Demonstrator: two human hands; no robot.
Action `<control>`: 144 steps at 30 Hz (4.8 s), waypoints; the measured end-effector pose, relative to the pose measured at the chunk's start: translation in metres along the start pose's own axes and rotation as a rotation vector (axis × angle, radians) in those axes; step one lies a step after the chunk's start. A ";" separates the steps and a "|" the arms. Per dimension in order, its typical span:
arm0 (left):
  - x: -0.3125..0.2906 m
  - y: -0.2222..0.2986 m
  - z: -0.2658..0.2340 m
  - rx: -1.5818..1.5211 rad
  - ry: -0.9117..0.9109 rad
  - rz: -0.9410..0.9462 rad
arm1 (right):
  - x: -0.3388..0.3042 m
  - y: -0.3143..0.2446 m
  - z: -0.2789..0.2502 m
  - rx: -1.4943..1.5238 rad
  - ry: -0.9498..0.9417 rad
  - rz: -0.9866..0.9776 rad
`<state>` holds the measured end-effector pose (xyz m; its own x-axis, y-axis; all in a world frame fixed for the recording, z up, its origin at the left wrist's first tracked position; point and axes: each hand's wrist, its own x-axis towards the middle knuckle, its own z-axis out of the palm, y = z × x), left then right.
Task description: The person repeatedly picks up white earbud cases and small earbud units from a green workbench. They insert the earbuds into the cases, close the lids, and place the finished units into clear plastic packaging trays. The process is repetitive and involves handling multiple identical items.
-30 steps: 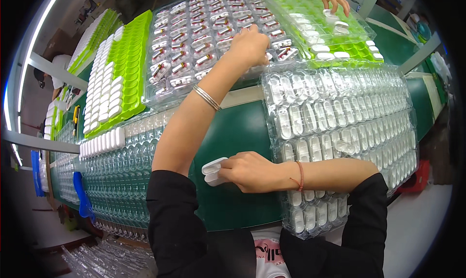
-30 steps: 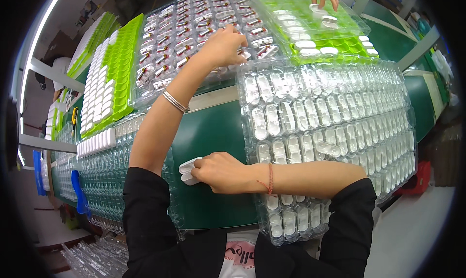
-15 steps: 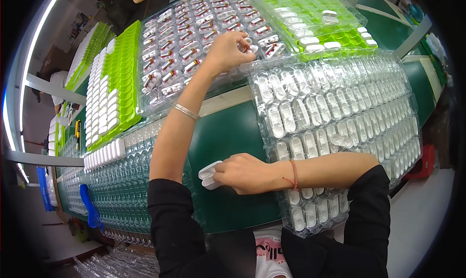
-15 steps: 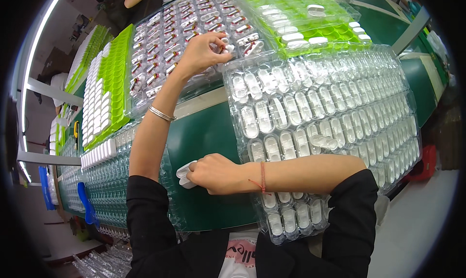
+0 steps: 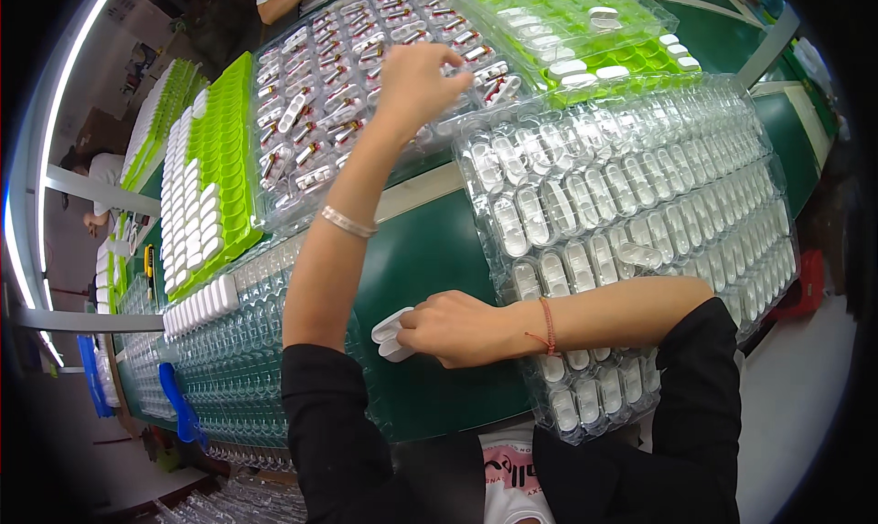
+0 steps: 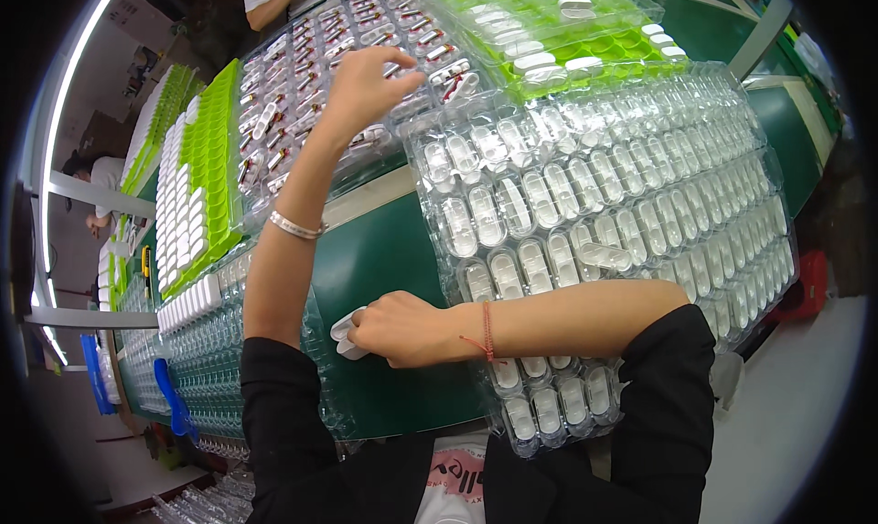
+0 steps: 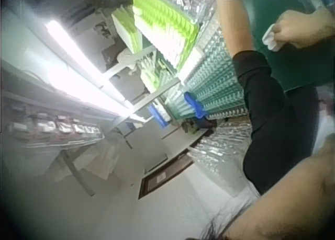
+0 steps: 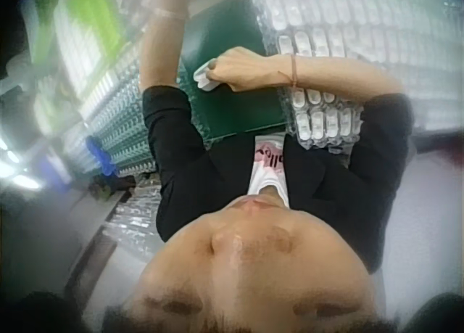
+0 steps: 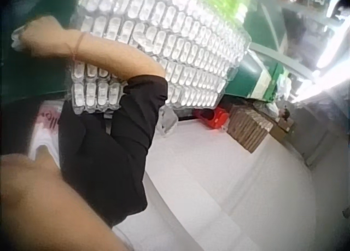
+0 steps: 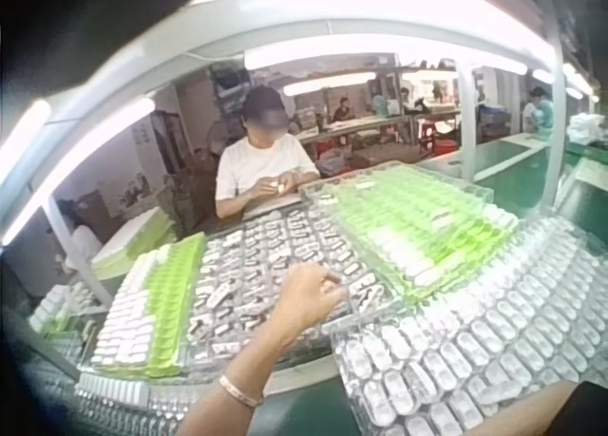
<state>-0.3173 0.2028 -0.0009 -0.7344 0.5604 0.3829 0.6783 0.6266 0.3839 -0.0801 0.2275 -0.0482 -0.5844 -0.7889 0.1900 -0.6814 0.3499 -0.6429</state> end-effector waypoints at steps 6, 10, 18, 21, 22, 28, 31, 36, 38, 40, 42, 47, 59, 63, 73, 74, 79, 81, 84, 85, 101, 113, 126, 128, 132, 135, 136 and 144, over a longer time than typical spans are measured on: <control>0.042 0.028 0.042 0.096 -0.376 0.015 | 0.000 0.000 0.003 0.026 0.031 -0.005; 0.049 0.030 0.046 0.166 -0.382 0.028 | 0.000 0.000 0.001 0.012 0.012 0.012; 0.032 0.040 0.055 0.241 -0.200 0.087 | -0.001 0.005 0.006 -0.012 0.001 -0.029; 0.035 0.029 0.052 0.184 -0.209 0.137 | 0.000 0.004 0.003 -0.013 -0.017 -0.036; 0.035 0.027 0.050 0.154 -0.215 0.151 | 0.000 0.002 0.003 -0.002 -0.010 -0.026; 0.030 0.028 0.042 0.066 -0.249 0.103 | 0.000 0.000 0.000 0.015 -0.005 -0.013; 0.023 0.032 0.031 -0.202 -0.081 -0.001 | 0.000 0.001 0.001 0.007 -0.004 -0.023; 0.010 -0.013 -0.017 0.410 0.282 -0.007 | 0.000 0.001 0.003 0.026 0.037 -0.035; 0.012 -0.021 -0.022 0.540 0.315 0.030 | 0.000 0.002 0.003 0.033 0.038 -0.041; 0.024 -0.027 -0.008 0.435 0.387 0.190 | 0.001 0.004 0.004 0.033 0.028 -0.034; 0.046 -0.020 0.011 0.280 0.156 0.174 | 0.001 0.003 0.004 0.021 0.009 -0.011; 0.085 -0.026 0.048 0.096 -0.237 0.079 | 0.001 0.001 0.003 0.048 0.012 -0.017; 0.075 -0.030 0.019 -0.042 0.036 -0.065 | 0.000 0.004 0.009 0.033 0.024 -0.012; 0.057 -0.052 -0.002 0.187 0.311 -0.152 | -0.002 0.003 0.004 0.037 0.064 -0.049; 0.094 -0.023 0.050 0.347 -0.023 0.006 | -0.001 0.005 0.006 -0.005 0.002 -0.057; 0.101 -0.025 0.055 0.366 -0.069 -0.028 | -0.001 0.005 0.008 0.003 0.021 -0.070; 0.116 -0.026 0.072 0.431 -0.047 -0.046 | -0.001 0.007 0.007 0.043 0.032 -0.032; 0.116 -0.028 0.074 0.384 -0.062 -0.058 | -0.002 0.005 0.007 0.044 0.029 -0.030; 0.115 -0.031 0.066 0.311 -0.174 -0.077 | -0.001 0.005 0.008 0.040 0.020 -0.044; 0.113 -0.029 0.063 0.328 -0.153 -0.036 | -0.002 0.006 0.009 0.038 0.006 -0.045; 0.056 -0.044 0.010 0.455 -0.310 -0.018 | 0.000 0.003 -0.001 -0.013 -0.068 -0.021; 0.023 -0.074 -0.065 0.366 -0.067 -0.199 | -0.002 0.005 0.002 0.001 -0.026 -0.053; -0.249 0.024 -0.174 0.261 0.109 0.009 | 0.030 0.078 -0.148 -0.387 0.634 0.125; -0.282 0.034 -0.182 0.282 0.119 -0.023 | 0.039 0.119 -0.177 -0.493 0.674 0.200; -0.333 0.054 -0.194 0.329 0.232 -0.110 | 0.063 0.197 -0.210 -0.658 0.668 0.302; -0.360 0.060 -0.192 0.338 0.311 -0.176 | 0.076 0.224 -0.210 -0.646 0.552 0.509; -0.368 0.060 -0.189 0.338 0.315 -0.201 | 0.078 0.230 -0.205 -0.674 0.541 0.495; -0.367 0.058 -0.182 0.291 0.321 -0.271 | 0.079 0.228 -0.198 -0.654 0.519 0.382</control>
<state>-0.0045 -0.0649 0.0335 -0.8075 0.1902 0.5584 0.3956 0.8768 0.2734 -0.3692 0.3451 -0.0329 -0.8380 -0.2899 0.4622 -0.4222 0.8811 -0.2129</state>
